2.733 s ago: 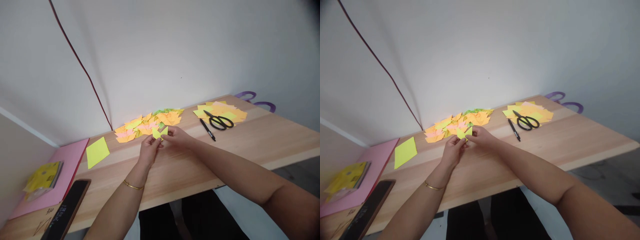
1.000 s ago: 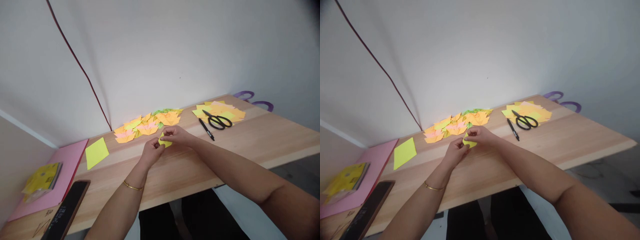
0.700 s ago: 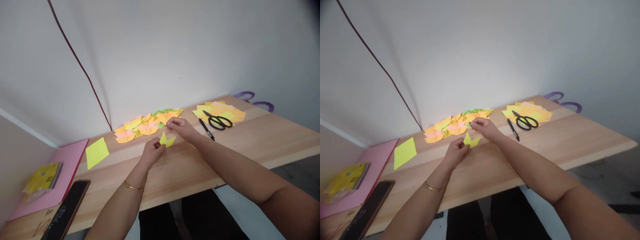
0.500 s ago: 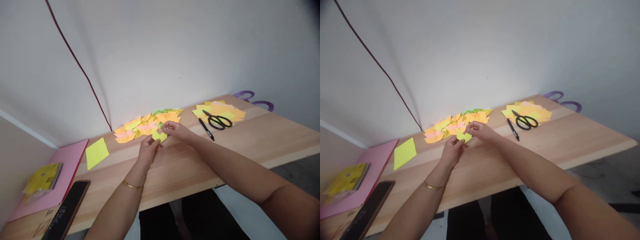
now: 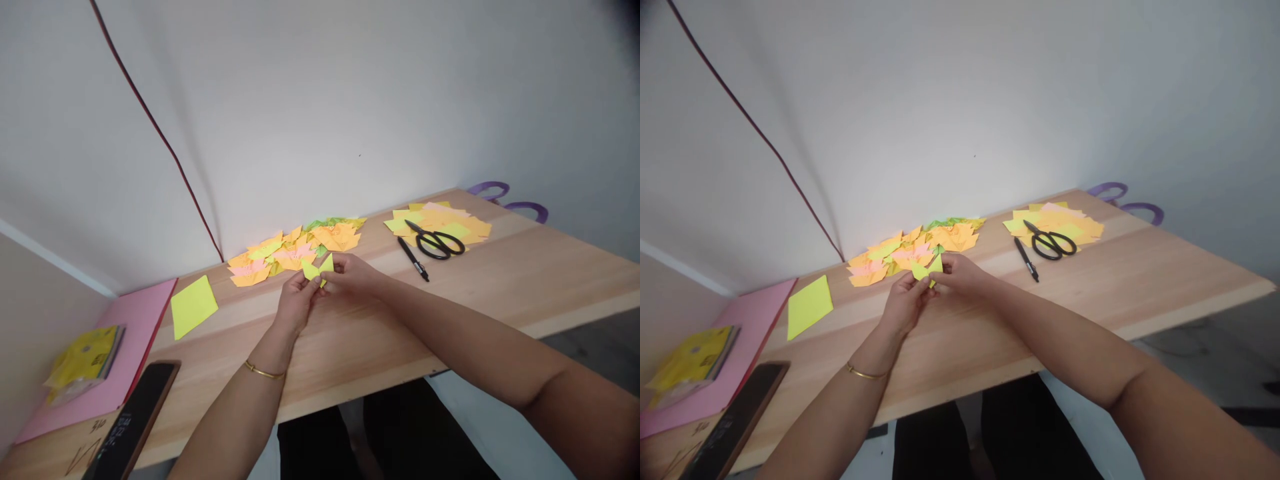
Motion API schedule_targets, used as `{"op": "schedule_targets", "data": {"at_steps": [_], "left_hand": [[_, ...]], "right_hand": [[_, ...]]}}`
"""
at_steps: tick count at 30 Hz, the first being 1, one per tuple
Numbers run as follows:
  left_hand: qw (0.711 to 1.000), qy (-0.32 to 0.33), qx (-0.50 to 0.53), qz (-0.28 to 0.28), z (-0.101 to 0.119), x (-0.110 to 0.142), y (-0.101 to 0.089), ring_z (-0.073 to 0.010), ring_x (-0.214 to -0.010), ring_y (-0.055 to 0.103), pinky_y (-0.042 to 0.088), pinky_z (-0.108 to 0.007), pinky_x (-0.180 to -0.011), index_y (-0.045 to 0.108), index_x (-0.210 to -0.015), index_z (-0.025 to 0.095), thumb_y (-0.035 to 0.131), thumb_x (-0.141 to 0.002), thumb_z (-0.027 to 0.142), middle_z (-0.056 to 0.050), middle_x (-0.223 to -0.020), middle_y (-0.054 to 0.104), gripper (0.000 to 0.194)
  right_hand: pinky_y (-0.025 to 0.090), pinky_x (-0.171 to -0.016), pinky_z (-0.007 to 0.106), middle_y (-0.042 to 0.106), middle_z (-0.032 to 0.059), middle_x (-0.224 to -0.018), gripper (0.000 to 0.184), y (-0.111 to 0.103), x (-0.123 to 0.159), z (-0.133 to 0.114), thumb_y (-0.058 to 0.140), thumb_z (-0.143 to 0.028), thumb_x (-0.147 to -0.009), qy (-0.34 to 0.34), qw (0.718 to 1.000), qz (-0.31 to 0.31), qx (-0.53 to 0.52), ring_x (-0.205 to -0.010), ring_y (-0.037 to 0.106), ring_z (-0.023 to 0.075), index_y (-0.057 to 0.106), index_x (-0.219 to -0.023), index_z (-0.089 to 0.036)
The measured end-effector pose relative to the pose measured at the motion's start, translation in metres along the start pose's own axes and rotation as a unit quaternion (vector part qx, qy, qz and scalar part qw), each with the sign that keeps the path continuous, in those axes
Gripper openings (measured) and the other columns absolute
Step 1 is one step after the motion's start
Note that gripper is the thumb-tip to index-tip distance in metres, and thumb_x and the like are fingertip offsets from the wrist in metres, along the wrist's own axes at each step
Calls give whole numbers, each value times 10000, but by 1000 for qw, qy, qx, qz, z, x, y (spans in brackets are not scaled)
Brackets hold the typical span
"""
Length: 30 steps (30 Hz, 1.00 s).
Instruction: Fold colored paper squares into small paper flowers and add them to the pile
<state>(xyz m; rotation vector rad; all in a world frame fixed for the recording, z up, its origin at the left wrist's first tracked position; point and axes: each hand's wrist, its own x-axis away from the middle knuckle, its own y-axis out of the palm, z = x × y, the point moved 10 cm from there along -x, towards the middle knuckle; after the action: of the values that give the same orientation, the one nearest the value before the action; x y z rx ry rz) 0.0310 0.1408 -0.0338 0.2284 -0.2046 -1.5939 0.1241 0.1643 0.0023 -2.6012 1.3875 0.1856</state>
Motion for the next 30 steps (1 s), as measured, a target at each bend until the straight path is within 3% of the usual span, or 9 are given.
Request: {"op": "schedule_targets", "data": {"at_steps": [9,12,19,23,26,30], "left_hand": [[996,-6,-92,4,-3,-1,-3,-116,-559,573,435,-230,-582,661,-860,138,692,-686,351,-7,-624,625,277],[992,17,-123,7,2,0,-5,-112,-568,571,439,-236,-602,667,-880,148,681,-694,357,-15,-688,643,279],[976,49,-210,17,10,2,-6,-118,-564,548,425,-234,-589,671,-888,149,642,-718,384,-15,-630,628,291],[974,46,-223,20,12,3,-6,-111,-541,527,396,-220,-557,663,-895,153,630,-725,406,-5,-603,614,306],[961,28,-273,14,10,4,-5,-91,-475,459,329,-204,-483,648,-796,142,624,-720,447,1,-554,589,314],[952,26,-303,3,11,5,-3,-76,-433,395,282,-201,-445,615,-720,146,610,-725,448,12,-521,558,302]], "right_hand": [[473,-647,271,609,-9,-681,59,4,0,1,538,-169,-677,2,999,-12,-52,-661,590,135,538,-734,-185],[464,-642,268,598,-20,-661,62,5,-1,-1,528,-161,-679,-12,998,-9,-67,-643,579,126,533,-734,-189],[429,-628,242,576,-12,-703,56,-5,-2,3,543,-226,-708,-8,999,43,-10,-650,537,109,530,-685,-176],[427,-650,251,605,1,-760,93,-8,-2,0,558,-269,-714,-8,998,39,44,-680,541,118,569,-725,-177],[426,-707,253,635,10,-831,83,-8,0,-7,568,-222,-681,-32,995,27,95,-778,568,138,612,-738,-181],[409,-700,238,637,-2,-773,60,-8,2,-13,569,-203,-675,-56,986,13,156,-766,562,133,621,-676,-174]]}}
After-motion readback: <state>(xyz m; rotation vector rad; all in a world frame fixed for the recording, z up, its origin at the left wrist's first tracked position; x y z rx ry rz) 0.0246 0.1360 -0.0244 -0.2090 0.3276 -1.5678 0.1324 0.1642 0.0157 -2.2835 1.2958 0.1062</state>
